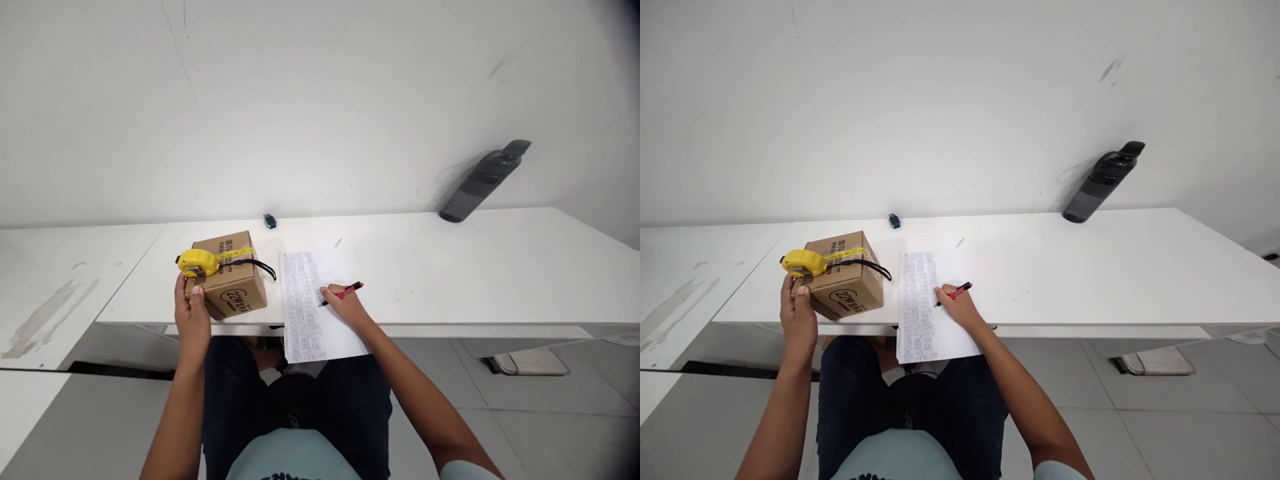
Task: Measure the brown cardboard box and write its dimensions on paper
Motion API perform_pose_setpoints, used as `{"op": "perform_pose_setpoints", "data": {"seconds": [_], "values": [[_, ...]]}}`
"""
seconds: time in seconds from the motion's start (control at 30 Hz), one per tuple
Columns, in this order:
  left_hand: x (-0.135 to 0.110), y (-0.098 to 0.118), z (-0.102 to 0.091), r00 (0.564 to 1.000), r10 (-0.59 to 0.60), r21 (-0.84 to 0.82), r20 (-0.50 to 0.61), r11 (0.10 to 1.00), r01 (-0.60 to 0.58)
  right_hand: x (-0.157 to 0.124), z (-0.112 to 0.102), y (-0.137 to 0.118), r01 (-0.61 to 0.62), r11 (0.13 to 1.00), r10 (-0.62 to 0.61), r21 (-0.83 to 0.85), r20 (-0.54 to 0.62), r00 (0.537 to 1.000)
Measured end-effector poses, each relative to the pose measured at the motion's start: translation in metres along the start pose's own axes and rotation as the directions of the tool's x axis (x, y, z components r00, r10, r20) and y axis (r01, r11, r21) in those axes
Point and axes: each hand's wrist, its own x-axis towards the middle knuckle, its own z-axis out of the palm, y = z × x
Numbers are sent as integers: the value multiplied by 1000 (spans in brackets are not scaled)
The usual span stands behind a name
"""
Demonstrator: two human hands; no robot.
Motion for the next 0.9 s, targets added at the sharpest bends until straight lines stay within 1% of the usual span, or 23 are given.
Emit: {"op": "perform_pose_setpoints", "data": {"seconds": [0.17, 0.33, 0.5, 0.63, 0.73, 0.9], "values": [[0, -2, -1, 1000, 16, -1, 3, 1000, -16, -1, 0, -2, 4, 1000, -4, 1, -10, 1000], [0, -2, -1, 1000, 12, -12, -2, 1000, -12, -2, 0, -4, 8, 1000, -8, -6, -45, 999], [-1, -3, -1, 1000, 15, -25, -7, 1000, -15, -2, 0, -4, 5, 1000, -5, -3, -31, 999], [0, -5, -1, 1000, 27, -38, -8, 999, -27, -2, 1, -4, -2, 1000, 2, -4, -56, 998], [-1, -6, -2, 1000, 24, -39, -7, 999, -24, -2, 1, -4, 0, 1000, 0, -3, -51, 999], [-1, -5, -1, 1000, 15, -45, 1, 999, -15, -3, 1, -6, -24, 1000, 23, -7, -106, 994]]}}
